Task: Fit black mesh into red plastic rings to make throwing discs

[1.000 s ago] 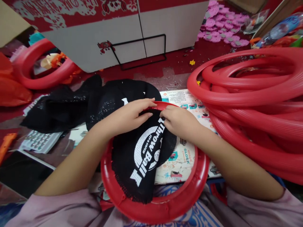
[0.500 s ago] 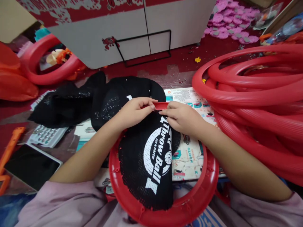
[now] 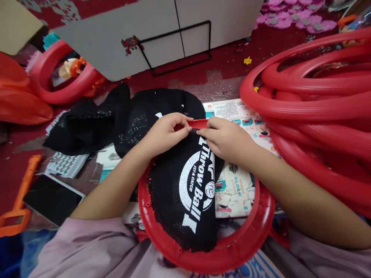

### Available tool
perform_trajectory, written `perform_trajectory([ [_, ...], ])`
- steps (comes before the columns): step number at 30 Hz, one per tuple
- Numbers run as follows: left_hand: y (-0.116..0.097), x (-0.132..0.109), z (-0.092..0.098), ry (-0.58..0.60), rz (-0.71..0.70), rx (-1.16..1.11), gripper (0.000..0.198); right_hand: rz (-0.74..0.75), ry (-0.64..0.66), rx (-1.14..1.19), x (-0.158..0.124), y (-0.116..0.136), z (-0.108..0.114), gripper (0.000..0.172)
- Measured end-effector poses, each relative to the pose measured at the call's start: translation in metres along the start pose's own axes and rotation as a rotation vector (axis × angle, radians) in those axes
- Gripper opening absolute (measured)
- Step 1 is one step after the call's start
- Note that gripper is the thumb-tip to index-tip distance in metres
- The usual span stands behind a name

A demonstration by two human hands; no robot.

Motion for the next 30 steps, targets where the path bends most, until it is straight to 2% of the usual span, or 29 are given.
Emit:
perform_trajectory([
  [8, -0.0055, 0.0011, -0.0012, -0.038, -0.032, 0.130, 0.016, -0.002, 0.013, -0.200, 0.0018, 0.0013, 0.0001, 0.034],
  [16, -0.0067, 0.0027, -0.0024, -0.061, -0.074, 0.198, 0.015, -0.032, -0.002, -0.214, 0.0017, 0.0022, 0.0012, 0.030],
  [22, -0.0049, 0.0039, -0.0025, -0.055, -0.050, 0.178, 0.015, -0.026, -0.010, -0.208, 0.0019, 0.0031, 0.0013, 0.031],
  [27, -0.0044, 0.0032, -0.0023, -0.025, -0.047, 0.116, 0.010, -0.056, 0.013, -0.175, 0.0007, 0.0029, 0.0035, 0.030],
  [30, -0.0064, 0.0007, 0.0003, -0.017, -0.066, 0.124, 0.008, -0.074, 0.086, -0.147, -0.0014, 0.0033, 0.0077, 0.030],
])
Point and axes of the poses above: each hand's wrist, its own x-axis towards the middle knuckle, its own z-axis out of the back of the hand, y = z × x, the point moved 6 cm from there along x, towards the middle knuckle, and after that the axes turned 6 degrees about x, right-handed, at the moved point
